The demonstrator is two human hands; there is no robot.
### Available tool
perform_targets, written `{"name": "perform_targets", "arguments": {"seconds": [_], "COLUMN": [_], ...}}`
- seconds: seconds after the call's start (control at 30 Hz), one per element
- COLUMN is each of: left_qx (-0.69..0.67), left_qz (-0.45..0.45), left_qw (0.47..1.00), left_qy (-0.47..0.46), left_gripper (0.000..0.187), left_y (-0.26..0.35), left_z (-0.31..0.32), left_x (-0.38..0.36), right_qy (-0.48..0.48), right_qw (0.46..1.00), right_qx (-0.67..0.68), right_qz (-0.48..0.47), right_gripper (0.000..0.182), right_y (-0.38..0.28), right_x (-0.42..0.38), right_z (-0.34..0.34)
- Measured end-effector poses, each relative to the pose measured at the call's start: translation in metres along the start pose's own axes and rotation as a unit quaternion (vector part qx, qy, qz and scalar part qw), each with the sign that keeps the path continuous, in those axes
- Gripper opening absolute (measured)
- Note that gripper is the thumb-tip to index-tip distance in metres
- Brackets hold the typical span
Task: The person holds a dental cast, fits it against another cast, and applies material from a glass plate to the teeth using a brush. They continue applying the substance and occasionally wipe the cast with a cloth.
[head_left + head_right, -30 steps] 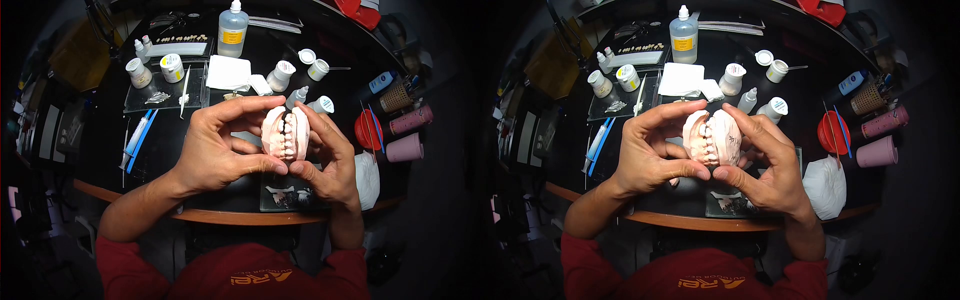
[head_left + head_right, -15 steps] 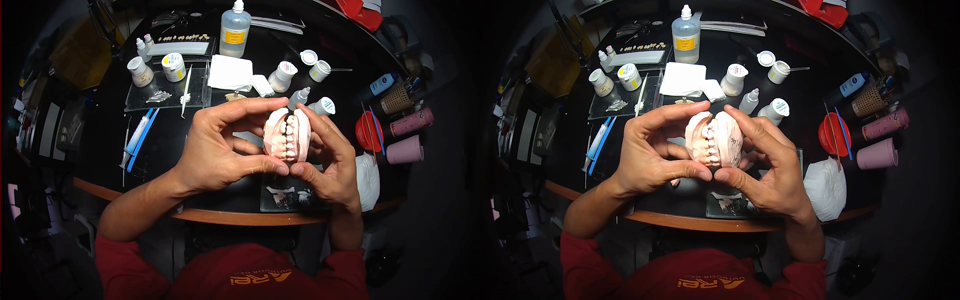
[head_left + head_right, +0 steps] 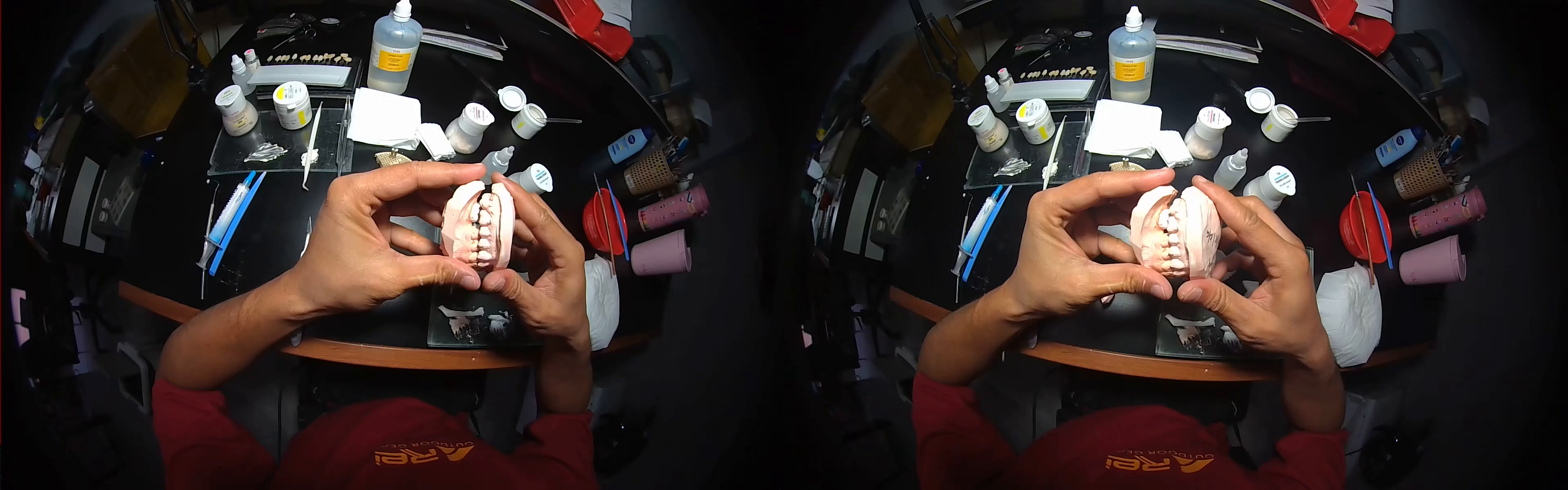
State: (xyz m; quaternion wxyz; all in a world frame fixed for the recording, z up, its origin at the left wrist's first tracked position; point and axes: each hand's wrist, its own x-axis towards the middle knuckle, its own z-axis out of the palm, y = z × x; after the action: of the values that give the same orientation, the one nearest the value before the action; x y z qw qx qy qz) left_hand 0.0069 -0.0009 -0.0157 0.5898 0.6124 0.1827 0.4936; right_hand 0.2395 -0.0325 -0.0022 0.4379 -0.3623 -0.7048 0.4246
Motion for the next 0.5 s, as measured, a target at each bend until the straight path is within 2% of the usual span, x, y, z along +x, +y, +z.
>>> {"name": "perform_targets", "arguments": {"seconds": [0.5], "left_qx": [-0.003], "left_qz": [-0.004], "left_qw": [1.000], "left_qy": [-0.001], "left_gripper": [0.079], "left_y": [0.0021], "left_z": [0.0004], "left_x": [0.0000], "right_qy": [0.000], "right_qw": [0.999], "right_qx": [0.032], "right_qz": [0.006], "right_gripper": [0.083], "right_y": [0.0017], "right_x": [-0.0011], "right_z": [0.0003]}}
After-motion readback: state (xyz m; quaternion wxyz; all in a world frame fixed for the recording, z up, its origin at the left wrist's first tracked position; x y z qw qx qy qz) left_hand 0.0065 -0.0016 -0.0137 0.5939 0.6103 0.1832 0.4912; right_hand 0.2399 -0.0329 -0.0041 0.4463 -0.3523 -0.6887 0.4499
